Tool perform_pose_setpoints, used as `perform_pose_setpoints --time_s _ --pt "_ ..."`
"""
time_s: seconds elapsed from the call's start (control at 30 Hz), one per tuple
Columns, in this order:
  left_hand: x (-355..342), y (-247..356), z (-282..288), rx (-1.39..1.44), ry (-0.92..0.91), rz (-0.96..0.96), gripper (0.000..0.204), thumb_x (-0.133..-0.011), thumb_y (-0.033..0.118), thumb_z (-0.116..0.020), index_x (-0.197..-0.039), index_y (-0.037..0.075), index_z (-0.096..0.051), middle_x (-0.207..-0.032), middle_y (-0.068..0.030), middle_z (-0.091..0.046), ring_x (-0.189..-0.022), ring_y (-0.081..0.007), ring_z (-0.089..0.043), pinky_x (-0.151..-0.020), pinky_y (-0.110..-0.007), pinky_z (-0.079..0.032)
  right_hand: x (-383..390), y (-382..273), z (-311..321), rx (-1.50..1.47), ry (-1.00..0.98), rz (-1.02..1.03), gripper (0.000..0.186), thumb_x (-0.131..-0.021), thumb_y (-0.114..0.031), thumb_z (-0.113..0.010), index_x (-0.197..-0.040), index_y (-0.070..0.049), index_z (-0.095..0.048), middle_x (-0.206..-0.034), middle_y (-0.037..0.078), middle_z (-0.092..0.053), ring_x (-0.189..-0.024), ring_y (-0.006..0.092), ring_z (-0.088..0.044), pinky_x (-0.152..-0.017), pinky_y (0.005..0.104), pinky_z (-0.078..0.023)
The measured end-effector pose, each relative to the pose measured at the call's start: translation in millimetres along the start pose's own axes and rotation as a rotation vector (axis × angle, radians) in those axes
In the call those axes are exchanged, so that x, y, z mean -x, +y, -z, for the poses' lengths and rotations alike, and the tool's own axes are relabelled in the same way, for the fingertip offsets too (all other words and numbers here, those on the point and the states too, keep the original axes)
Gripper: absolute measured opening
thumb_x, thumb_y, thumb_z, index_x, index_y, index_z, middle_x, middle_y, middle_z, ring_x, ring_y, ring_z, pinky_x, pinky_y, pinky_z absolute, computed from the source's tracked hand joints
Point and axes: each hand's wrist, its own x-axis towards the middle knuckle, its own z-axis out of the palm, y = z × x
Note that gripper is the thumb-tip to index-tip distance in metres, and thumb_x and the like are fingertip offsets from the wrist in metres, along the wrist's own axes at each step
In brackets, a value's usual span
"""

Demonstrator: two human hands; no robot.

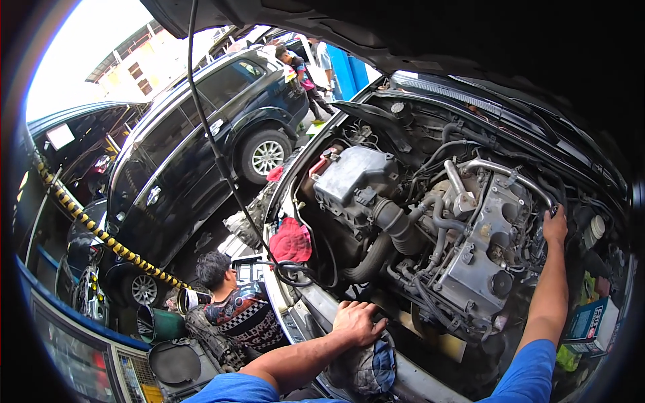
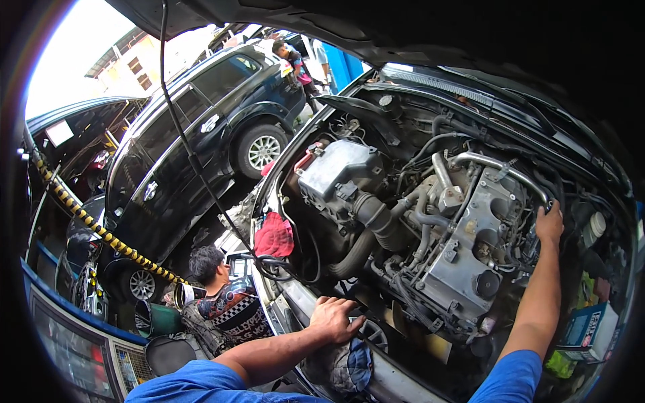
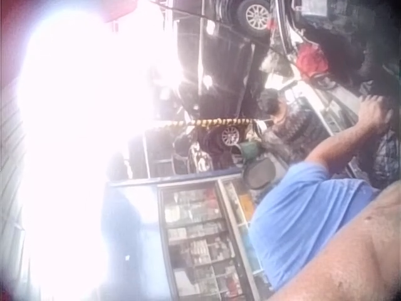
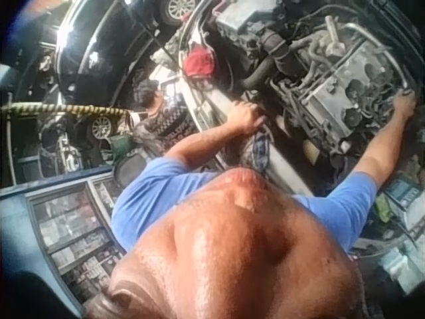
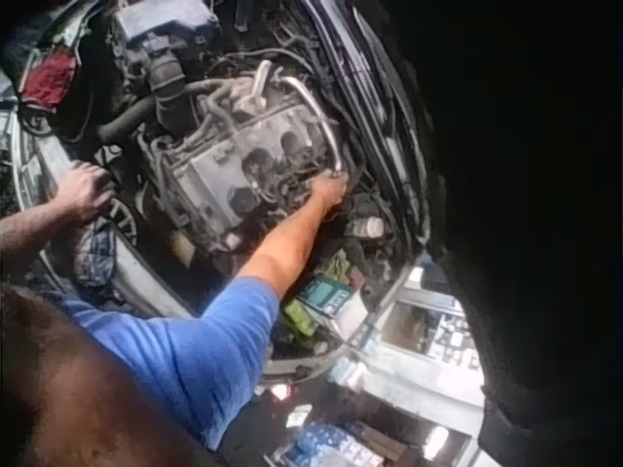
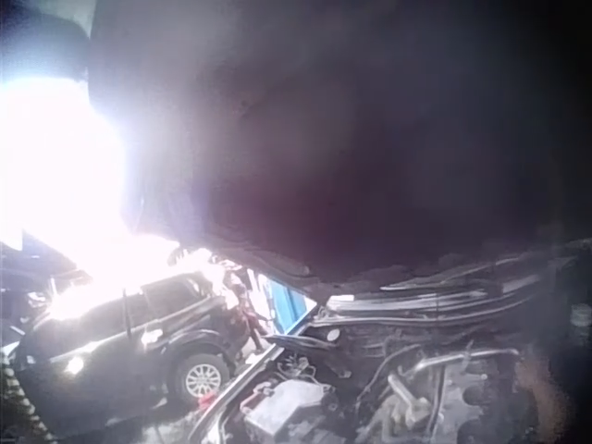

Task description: Repairing and inspecting various components inside a car engine bay.

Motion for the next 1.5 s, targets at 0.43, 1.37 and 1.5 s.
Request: perform_pose_setpoints --time_s 0.43,1.37,1.5 --pt "-3 3 0 0.012 -0.02 -0.006 0.049 -0.09 0.052 -0.057 -0.114 0.01 -0.066 -0.108 -0.0106 -0.069 -0.11 -0.0273 -0.062 -0.103 -0.044 -0.037 -17 26 -4 -0.128 -0.122 -0.046 0.043 -0.088 -0.033 -0.071 -0.12 -0.006 -0.058 -0.116 0.025 -0.066 -0.109 0.0425 -0.062 -0.091 0.0495 -0.049" --pt "-15 9 -16 -0.021 0.043 -0.047 0.044 -0.084 0.049 -0.063 -0.107 0.012 -0.071 -0.105 -0.0098 -0.071 -0.108 -0.0276 -0.063 -0.102 -0.043 -0.038 4 0 43 -0.146 -0.139 -0.143 0.059 -0.087 -0.048 -0.069 -0.127 -0.006 -0.06 -0.124 0.023 -0.064 -0.121 0.0389 -0.059 -0.102 0.0471 -0.047" --pt "-5 0 -2 0.017 0.053 0.017 0.042 -0.085 0.047 -0.063 -0.107 0.012 -0.071 -0.105 -0.01 -0.071 -0.108 -0.0284 -0.063 -0.101 -0.044 -0.038 6 -39 32 -0.131 -0.13 -0.197 0.057 -0.084 -0.044 -0.074 -0.124 -0.005 -0.062 -0.115 0.024 -0.068 -0.112 0.0399 -0.063 -0.096 0.045 -0.049"
